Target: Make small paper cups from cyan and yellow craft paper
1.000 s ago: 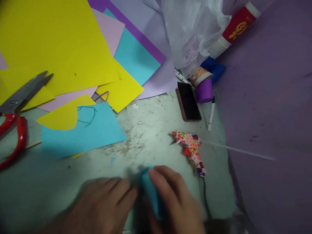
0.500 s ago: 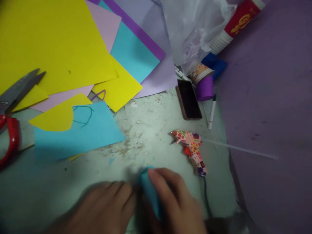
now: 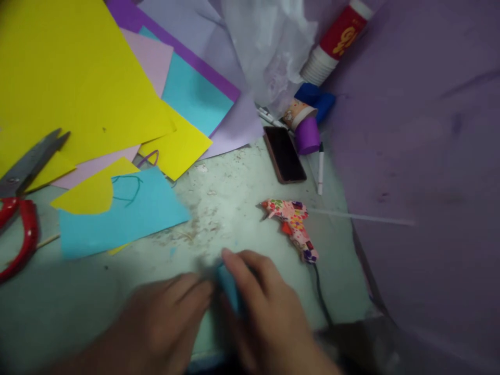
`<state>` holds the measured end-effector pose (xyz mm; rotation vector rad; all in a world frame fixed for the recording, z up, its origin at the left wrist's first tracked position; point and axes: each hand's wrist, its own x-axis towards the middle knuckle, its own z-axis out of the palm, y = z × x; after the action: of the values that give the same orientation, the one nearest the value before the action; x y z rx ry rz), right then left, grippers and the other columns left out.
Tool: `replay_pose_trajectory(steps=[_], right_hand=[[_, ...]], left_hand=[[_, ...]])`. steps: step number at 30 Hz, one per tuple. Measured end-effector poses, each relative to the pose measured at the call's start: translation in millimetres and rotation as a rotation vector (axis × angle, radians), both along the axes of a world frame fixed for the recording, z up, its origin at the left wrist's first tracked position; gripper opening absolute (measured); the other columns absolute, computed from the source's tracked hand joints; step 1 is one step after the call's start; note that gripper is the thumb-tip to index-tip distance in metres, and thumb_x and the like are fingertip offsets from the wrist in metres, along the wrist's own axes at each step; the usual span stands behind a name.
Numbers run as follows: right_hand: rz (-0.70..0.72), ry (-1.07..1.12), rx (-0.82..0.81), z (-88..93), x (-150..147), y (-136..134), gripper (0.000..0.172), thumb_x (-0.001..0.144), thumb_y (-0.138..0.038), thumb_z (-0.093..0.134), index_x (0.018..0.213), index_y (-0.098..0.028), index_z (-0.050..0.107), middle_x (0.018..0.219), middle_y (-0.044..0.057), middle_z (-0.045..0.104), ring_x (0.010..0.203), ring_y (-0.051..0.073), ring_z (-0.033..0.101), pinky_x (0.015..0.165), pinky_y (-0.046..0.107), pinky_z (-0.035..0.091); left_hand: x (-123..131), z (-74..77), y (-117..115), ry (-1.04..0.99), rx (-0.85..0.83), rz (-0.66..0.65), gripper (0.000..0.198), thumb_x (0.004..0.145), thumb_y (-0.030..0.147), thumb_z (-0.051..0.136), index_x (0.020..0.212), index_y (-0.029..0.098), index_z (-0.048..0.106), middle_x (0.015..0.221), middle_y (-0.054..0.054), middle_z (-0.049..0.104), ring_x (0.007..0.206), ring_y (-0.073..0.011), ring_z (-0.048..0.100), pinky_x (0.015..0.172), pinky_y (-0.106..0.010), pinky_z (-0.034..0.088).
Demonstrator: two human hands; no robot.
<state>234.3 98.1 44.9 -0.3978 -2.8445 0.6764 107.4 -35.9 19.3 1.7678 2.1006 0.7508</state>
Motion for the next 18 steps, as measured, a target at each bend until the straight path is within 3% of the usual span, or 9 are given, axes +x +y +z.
replay_pose_trajectory(steps=[4,7,10,14,18], right_hand=[[0.003,0.044,-0.092,-0.5,1.0,-0.6,0.08,0.079,-0.008,0.046,0.149,-0.016,0.007,0.12,0.016,0.054,0.106,0.025,0.058,0.082,0.039,0.057],[-0.025,0.105,-0.084,-0.7,0.6,-1.6,0.089,0.079,-0.008,0.044,0.148,-0.016,-0.012,0.127,0.019,0.053,0.113,0.027,0.057,0.085,0.044,0.055],[-0.05,0.16,-0.111,-0.8,-0.9,-1.7,0.094,0.081,-0.009,0.044,0.144,-0.015,-0.025,0.133,0.022,0.05,0.119,0.027,0.054,0.089,0.044,0.054],[-0.043,0.152,-0.126,-2.4,-2.5,0.0,0.092,0.083,-0.012,0.045,0.144,-0.015,-0.023,0.142,0.024,0.04,0.125,0.028,0.049,0.094,0.044,0.051],[-0.033,0.183,-0.092,-3.3,-3.2,0.6,0.074,0.088,-0.014,0.041,0.146,-0.006,-0.004,0.141,0.024,0.042,0.128,0.028,0.046,0.098,0.041,0.049]], left_hand=[[-7.1,13.1,9.5,0.065,0.304,0.162,0.025,0.088,0.017,0.043,0.112,0.019,0.051,0.098,-0.004,0.062,0.091,-0.0144,0.06,0.083,-0.026,0.051],[-5.6,22.4,23.5,0.189,0.434,0.059,0.024,0.088,0.018,0.047,0.111,0.016,0.053,0.113,-0.007,0.057,0.112,-0.0163,0.051,0.103,-0.029,0.039],[1.1,19.6,32.6,0.285,0.453,-0.042,0.029,0.089,0.019,0.043,0.116,0.011,0.049,0.12,-0.012,0.056,0.122,-0.0191,0.046,0.106,-0.033,0.037],[3.1,5.4,28.2,0.317,0.313,-0.112,0.038,0.092,0.026,0.039,0.127,0.01,0.041,0.13,-0.015,0.054,0.129,-0.0188,0.043,0.099,-0.031,0.046],[1.1,2.6,21.3,0.233,0.248,-0.068,0.026,0.092,0.025,0.039,0.116,0.02,0.048,0.145,-0.011,0.04,0.131,-0.018,0.042,0.098,-0.03,0.048]])
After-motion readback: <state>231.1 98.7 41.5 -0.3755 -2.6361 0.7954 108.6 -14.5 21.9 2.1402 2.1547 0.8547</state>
